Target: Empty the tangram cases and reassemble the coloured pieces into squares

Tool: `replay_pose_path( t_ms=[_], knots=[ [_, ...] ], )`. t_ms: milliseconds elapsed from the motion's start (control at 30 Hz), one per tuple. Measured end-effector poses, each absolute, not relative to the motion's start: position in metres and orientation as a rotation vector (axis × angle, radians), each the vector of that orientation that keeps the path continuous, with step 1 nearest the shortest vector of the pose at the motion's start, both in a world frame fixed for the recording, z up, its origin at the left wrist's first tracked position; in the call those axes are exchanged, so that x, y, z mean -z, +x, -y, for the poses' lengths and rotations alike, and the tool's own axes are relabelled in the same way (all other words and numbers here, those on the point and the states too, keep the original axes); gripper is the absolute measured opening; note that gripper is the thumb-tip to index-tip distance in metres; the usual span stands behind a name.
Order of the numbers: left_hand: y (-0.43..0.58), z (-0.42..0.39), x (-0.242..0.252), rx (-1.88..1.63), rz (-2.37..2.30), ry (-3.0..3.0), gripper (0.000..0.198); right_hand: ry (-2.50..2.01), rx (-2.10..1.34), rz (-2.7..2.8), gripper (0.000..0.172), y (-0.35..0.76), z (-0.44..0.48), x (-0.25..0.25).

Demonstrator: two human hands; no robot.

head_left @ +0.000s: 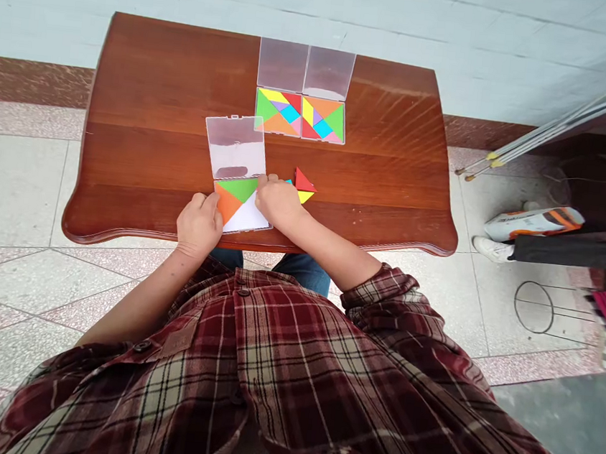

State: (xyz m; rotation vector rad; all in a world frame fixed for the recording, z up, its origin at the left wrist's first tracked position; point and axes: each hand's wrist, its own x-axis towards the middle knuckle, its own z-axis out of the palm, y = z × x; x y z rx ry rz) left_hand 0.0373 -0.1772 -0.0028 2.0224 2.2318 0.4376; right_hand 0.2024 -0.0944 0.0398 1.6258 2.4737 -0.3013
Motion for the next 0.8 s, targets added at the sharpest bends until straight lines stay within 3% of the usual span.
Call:
replay_pose_path(
  t_ms=[133, 333, 567, 667, 800],
  knots=[
    [0.037, 0.177, 0.002, -0.432, -2.23, 2.041, 0.04, 1.715, 0.384, -2.443, 0.034, 0.206, 0.093, -0.041],
    [0.036, 0.178, 0.006, -0.445, -2.244, 2.078, 0.041, 1.982, 0.808, -2.476, 0.023, 0.244, 0.076, -0.047],
    [0.035, 0.177, 0.008, -0.459, -2.25, 2.07, 0.041, 2.252, 0.557, -2.328, 0.02, 0.29, 0.065, -0.043],
    [0.035, 0.177, 0.007, -0.462, -2.244, 2.057, 0.041, 2.107, 0.513, -2.516, 0.025, 0.274, 0.074, -0.045],
    [0.036, 0.177, 0.004, -0.458, -2.228, 2.049, 0.04, 1.504, 0.608, -2.825, 0.03, 0.231, 0.084, -0.043]
  ],
)
